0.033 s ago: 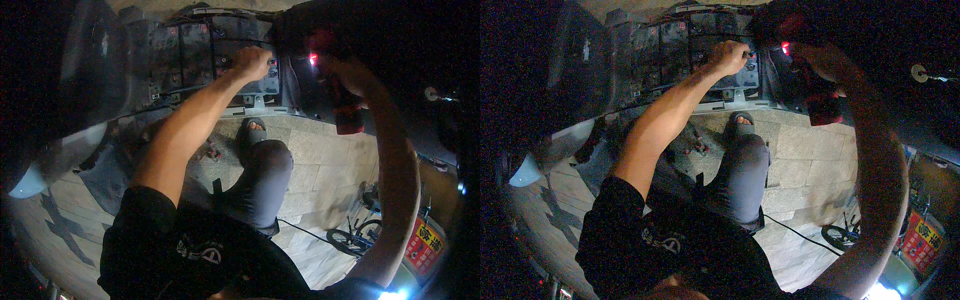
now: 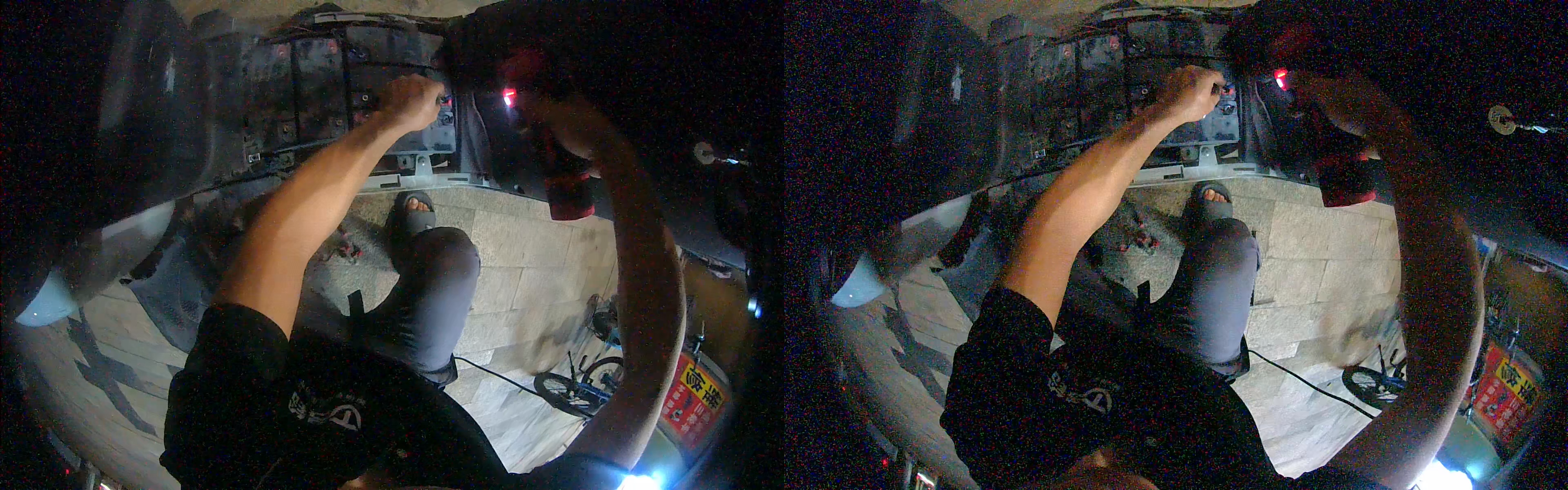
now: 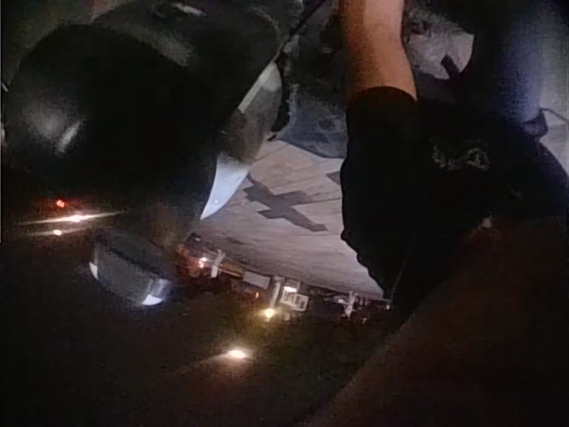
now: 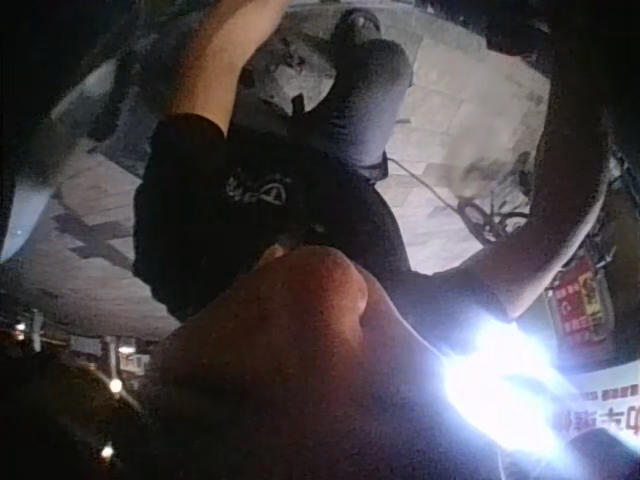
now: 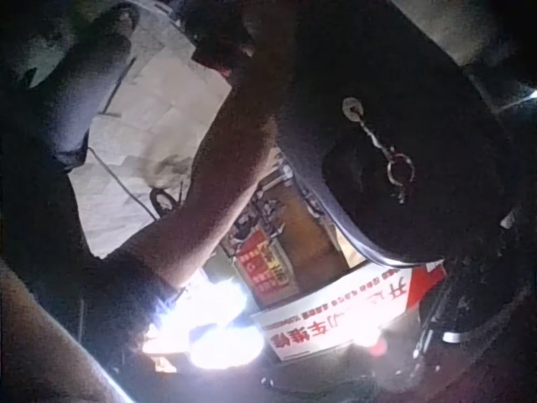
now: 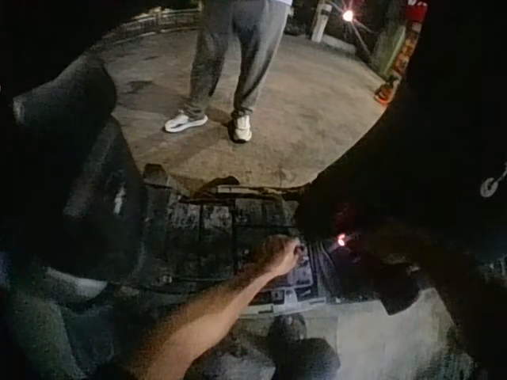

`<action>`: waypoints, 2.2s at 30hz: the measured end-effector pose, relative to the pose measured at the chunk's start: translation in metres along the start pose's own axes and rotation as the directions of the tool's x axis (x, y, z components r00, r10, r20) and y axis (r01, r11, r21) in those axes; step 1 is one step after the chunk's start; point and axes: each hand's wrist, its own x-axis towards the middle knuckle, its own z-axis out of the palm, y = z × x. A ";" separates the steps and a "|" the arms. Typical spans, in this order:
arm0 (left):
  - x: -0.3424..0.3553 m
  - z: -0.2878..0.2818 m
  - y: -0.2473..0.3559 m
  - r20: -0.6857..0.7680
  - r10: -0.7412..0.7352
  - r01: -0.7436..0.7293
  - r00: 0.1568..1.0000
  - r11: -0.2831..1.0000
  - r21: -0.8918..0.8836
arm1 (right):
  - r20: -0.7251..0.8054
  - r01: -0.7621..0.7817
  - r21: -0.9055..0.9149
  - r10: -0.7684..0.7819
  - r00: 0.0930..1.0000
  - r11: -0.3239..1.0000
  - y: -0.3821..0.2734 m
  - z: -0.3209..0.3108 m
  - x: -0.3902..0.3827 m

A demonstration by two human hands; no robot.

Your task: The person retrieves a screwdriver and a cordless drill, then uses them to loosen and remove screws from a battery pack under a scooter seat. After disconnecting the battery, the person lifts the battery pack out of the compartment and sets it aside.

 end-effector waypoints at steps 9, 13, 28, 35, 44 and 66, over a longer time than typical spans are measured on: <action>0.003 -0.010 0.007 0.092 -0.047 0.042 0.995 0.998 0.055 | 0.062 0.147 0.134 -0.156 0.986 0.980 0.016 -0.006 0.012; 0.003 -0.007 0.006 0.112 -0.073 0.067 0.991 0.996 0.057 | -0.014 0.079 0.059 -0.078 0.997 0.995 0.014 -0.004 0.005; 0.002 -0.002 0.011 -0.019 -0.015 0.016 1.000 0.995 0.099 | -0.175 0.252 -0.149 -0.276 0.945 0.956 0.038 0.004 0.011; 0.003 -0.004 0.011 0.056 0.077 -0.083 0.995 0.989 0.120 | -0.091 0.306 0.004 -0.304 0.948 0.952 0.039 0.002 -0.037; 0.011 0.003 -0.002 -0.143 0.134 -0.165 0.981 0.958 -0.233 | -0.195 0.378 0.390 -0.326 0.925 0.839 0.137 0.037 -0.093; -0.265 0.005 0.009 0.804 -0.381 0.542 0.457 -0.597 -0.591 | -0.483 -0.222 0.340 0.372 0.793 0.914 0.395 0.359 -0.092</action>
